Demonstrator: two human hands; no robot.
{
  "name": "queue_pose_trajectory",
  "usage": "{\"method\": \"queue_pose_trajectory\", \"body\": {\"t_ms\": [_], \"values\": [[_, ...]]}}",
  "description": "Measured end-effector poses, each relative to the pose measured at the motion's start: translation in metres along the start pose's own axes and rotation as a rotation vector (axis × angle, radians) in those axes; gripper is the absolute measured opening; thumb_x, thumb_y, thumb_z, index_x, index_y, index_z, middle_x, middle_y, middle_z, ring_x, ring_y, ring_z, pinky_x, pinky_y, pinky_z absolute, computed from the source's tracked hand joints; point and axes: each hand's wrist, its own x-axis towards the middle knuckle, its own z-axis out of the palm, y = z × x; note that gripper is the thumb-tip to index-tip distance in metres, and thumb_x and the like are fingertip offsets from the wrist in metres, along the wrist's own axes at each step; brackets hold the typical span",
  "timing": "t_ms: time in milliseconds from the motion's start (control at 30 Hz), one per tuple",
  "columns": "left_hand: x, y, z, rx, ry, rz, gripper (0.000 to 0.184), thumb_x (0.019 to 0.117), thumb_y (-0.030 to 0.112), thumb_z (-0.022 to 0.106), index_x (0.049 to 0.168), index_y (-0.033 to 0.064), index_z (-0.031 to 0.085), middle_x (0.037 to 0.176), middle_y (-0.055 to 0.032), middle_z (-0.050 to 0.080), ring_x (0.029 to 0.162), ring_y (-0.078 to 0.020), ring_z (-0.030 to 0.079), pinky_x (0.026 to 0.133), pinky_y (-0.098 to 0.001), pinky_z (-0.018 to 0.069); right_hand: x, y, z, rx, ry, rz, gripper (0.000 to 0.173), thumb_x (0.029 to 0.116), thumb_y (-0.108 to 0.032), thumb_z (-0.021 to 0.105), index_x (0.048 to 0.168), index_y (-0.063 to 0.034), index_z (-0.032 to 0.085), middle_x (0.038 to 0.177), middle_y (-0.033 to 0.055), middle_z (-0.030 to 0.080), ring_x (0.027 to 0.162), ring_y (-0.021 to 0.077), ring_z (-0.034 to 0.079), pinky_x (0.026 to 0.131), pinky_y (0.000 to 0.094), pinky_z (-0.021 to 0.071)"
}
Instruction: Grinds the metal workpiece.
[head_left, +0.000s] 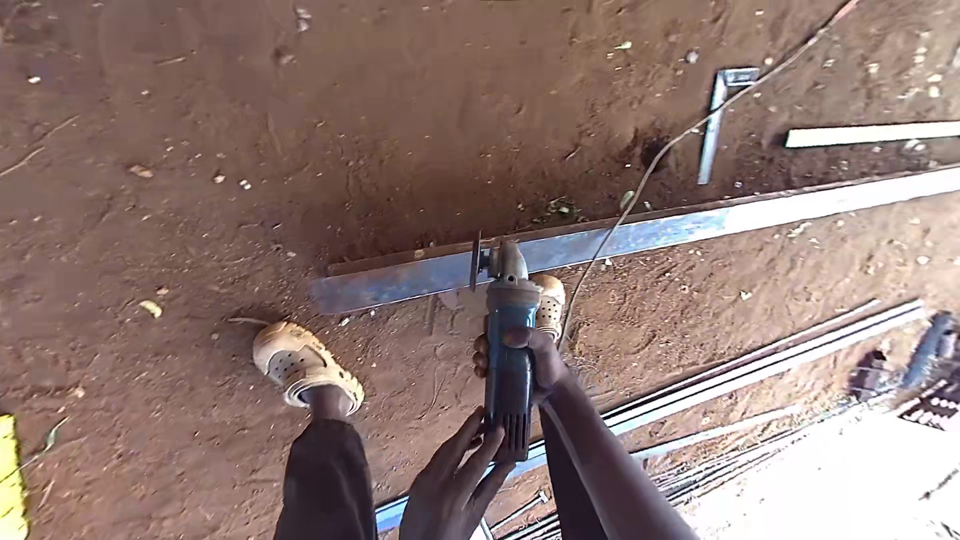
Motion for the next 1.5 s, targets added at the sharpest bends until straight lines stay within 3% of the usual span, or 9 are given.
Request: {"method": "queue_pose_trajectory", "body": {"t_ms": [300,400,567,633,800,933,1067,1267,1500], "values": [[0.020,-0.010,0.036,0.057,0.049,0.123,0.041,0.0895,0.023,0.079,0.130,0.0205,0.072,0.133,-0.0118,0.068,0.120,-0.0190,0.068,0.097,-0.0321,0.0608,-0.021,-0.003,-0.034,0.045,0.009,-0.186,0.040,0.0886,-0.041,0.065,0.119,-0.0153,0.064,0.099,0.0073,0.070,0.083,0.0190,0.069,0.073,0.0389,0.0593],[0.036,-0.007,0.024,-0.344,-0.117,-0.082,0.057,0.0803,0.023,0.086,0.133,0.0167,0.065,0.129,-0.0070,0.060,0.115,-0.0188,0.065,0.094,-0.0363,0.0628,-0.026,0.000,-0.038,0.104,-0.074,-0.185,0.042,0.0876,-0.043,0.067,0.120,-0.0166,0.063,0.097,0.0057,0.068,0.082,0.0180,0.068,0.071,0.0378,0.0581],[0.071,-0.009,0.002,-1.028,-0.359,-0.440,0.089,0.0809,0.026,0.089,0.144,0.0038,0.031,0.134,-0.0213,0.057,0.120,-0.0382,0.063,0.101,-0.0532,0.0579,-0.017,0.005,-0.028,0.078,-0.194,-0.244,0.045,0.0828,-0.042,0.073,0.119,-0.0164,0.064,0.096,0.0050,0.068,0.083,0.0189,0.068,0.074,0.0399,0.0592],[0.096,-0.004,-0.001,-0.905,-0.432,-0.568,0.096,0.0796,0.031,0.090,0.151,0.0042,0.032,0.130,-0.0161,0.064,0.116,-0.0298,0.067,0.100,-0.0459,0.0591,-0.007,0.001,-0.025,-0.002,-0.197,-0.264,0.044,0.0822,-0.039,0.076,0.117,-0.0140,0.065,0.098,0.0069,0.070,0.087,0.0192,0.069,0.077,0.0396,0.0592],[0.138,-0.001,0.009,-0.798,-0.350,-0.679,0.065,0.0740,0.021,0.093,0.125,-0.0012,0.059,0.103,-0.0192,0.073,0.092,-0.0320,0.074,0.086,-0.0474,0.0631,-0.008,-0.027,-0.001,-0.279,0.050,-0.242,0.054,0.0840,-0.038,0.080,0.129,-0.0152,0.062,0.107,0.0102,0.074,0.089,0.0191,0.073,0.078,0.0388,0.0619],[0.193,-0.016,-0.012,-0.280,-0.222,-0.624,0.068,0.0671,0.022,0.094,0.127,0.0131,0.063,0.104,-0.0064,0.074,0.092,-0.0205,0.074,0.082,-0.0443,0.0646,-0.001,-0.018,-0.004,-0.419,0.270,-0.474,0.067,0.0888,-0.021,0.079,0.150,-0.0194,0.050,0.131,0.0078,0.068,0.113,0.0248,0.069,0.092,0.0438,0.0621],[0.285,-0.022,-0.054,0.445,-0.212,-0.437,0.067,0.0757,0.032,0.089,0.134,0.0124,0.062,0.110,-0.0142,0.072,0.100,-0.0324,0.071,0.086,-0.0641,0.0574,-0.002,0.019,-0.038,-0.565,0.593,-0.486,0.035,0.0945,-0.012,0.069,0.129,-0.0081,0.062,0.105,0.0056,0.075,0.095,0.0197,0.074,0.084,0.0392,0.0641],[0.398,-0.070,-0.054,0.881,-0.203,-0.317,0.068,0.0753,0.026,0.085,0.137,0.0123,0.059,0.122,-0.0204,0.068,0.110,-0.0440,0.067,0.085,-0.0720,0.0513,-0.016,-0.011,-0.030,-1.052,0.266,0.160,0.038,0.0971,-0.030,0.062,0.131,-0.0127,0.062,0.104,0.0072,0.073,0.094,0.0224,0.071,0.087,0.0468,0.0582],[0.446,-0.154,0.002,0.771,-0.106,-0.441,0.067,0.0723,0.023,0.085,0.134,0.0125,0.059,0.123,-0.0185,0.068,0.112,-0.0412,0.066,0.087,-0.0693,0.0518,-0.012,-0.040,-0.026,-1.273,0.142,0.365,0.044,0.0951,-0.035,0.058,0.135,-0.0170,0.058,0.099,0.0094,0.070,0.091,0.0297,0.069,0.080,0.0555,0.0559]]}}
